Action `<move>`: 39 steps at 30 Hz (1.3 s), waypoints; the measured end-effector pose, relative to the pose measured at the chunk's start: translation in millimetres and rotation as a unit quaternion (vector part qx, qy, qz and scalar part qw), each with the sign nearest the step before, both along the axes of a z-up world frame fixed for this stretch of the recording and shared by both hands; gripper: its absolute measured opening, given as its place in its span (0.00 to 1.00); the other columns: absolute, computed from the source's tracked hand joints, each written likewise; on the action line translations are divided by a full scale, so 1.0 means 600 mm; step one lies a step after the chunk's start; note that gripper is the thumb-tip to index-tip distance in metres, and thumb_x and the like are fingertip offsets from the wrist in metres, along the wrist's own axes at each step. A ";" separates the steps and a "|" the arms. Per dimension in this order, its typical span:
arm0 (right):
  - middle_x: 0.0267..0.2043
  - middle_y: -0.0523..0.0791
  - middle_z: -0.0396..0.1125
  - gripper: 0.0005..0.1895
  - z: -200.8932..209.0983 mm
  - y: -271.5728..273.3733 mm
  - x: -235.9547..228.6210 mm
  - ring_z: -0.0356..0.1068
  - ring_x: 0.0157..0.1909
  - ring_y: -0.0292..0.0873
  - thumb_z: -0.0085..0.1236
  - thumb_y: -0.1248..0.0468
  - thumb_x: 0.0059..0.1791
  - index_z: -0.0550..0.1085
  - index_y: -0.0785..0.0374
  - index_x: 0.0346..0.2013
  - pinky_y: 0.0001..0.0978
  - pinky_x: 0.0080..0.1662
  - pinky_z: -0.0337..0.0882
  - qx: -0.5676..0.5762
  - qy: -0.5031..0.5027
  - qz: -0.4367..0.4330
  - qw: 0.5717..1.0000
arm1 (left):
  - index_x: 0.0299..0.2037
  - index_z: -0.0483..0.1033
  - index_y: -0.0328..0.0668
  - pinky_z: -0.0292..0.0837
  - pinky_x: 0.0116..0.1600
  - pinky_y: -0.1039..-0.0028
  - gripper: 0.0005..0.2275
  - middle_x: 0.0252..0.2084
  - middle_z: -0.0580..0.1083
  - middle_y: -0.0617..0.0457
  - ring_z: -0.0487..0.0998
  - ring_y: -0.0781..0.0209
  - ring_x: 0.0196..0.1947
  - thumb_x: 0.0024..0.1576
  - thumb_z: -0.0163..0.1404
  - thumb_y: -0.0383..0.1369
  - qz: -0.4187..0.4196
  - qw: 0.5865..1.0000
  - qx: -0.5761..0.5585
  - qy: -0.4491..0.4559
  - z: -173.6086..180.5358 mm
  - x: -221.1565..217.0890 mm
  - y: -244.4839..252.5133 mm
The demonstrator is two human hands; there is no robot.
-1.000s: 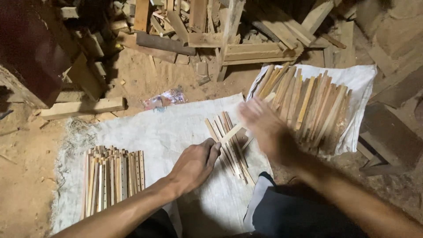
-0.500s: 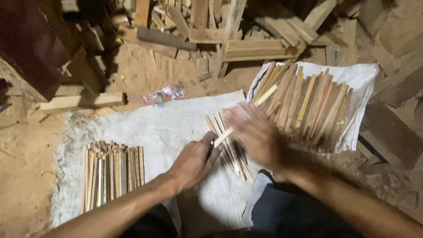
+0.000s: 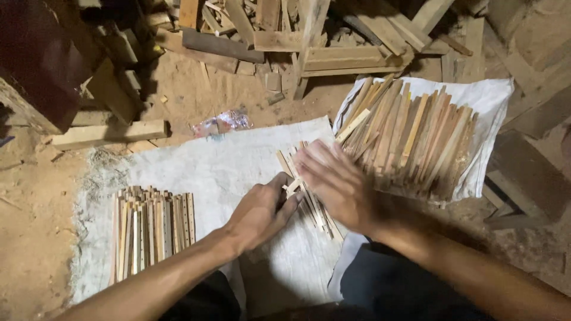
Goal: The person sits on the floor and smooths thin wooden sticks using a piece of sandpaper. They hold a stick in one hand and rub the sandpaper along its length with the other, then place the finished stick into a pile.
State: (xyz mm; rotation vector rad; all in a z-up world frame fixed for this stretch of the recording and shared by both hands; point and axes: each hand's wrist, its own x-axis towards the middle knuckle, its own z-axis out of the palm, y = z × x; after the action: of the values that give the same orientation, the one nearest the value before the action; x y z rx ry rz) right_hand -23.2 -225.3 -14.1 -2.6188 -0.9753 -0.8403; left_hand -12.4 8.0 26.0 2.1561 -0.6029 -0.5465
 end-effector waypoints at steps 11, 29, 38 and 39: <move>0.77 0.46 0.55 0.26 0.016 -0.047 0.017 0.45 0.78 0.62 0.41 0.64 0.59 0.61 0.52 0.74 0.65 0.74 0.34 -0.083 0.213 -0.193 0.954 | 0.41 0.74 0.41 0.78 0.41 0.54 0.09 0.24 0.78 0.40 0.83 0.38 0.31 0.63 0.42 0.34 -0.005 1.000 0.005 -0.008 0.002 -0.005 0.000; 0.71 0.51 0.64 0.18 0.026 -0.053 0.043 0.58 0.73 0.63 0.51 0.65 0.56 0.75 0.60 0.61 0.66 0.72 0.49 0.005 -0.027 -0.053 0.998 | 0.44 0.73 0.38 0.74 0.36 0.52 0.12 0.20 0.74 0.36 0.77 0.37 0.25 0.63 0.42 0.38 -0.017 0.994 -0.095 0.041 0.046 0.006 0.017; 0.67 0.53 0.68 0.18 0.036 -0.005 0.085 0.57 0.75 0.62 0.50 0.66 0.59 0.76 0.65 0.63 0.62 0.74 0.46 0.024 -0.051 -0.019 0.998 | 0.44 0.76 0.39 0.74 0.36 0.64 0.14 0.20 0.73 0.48 0.75 0.53 0.25 0.65 0.41 0.40 -0.023 0.990 -0.120 0.067 0.076 0.017 0.068; 0.67 0.53 0.68 0.18 0.037 -0.038 0.090 0.57 0.75 0.62 0.50 0.66 0.59 0.76 0.65 0.63 0.62 0.74 0.46 0.025 -0.050 -0.018 0.998 | 0.44 0.76 0.39 0.74 0.36 0.64 0.14 0.20 0.73 0.48 0.75 0.53 0.25 0.65 0.41 0.40 -0.022 0.990 -0.119 0.068 0.056 0.030 0.076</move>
State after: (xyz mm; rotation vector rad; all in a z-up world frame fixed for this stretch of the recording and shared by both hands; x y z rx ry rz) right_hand 30.9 -248.2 7.9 -2.5806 -0.9208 -1.0009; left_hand 5.4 53.7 59.9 1.8690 -0.6086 -0.6075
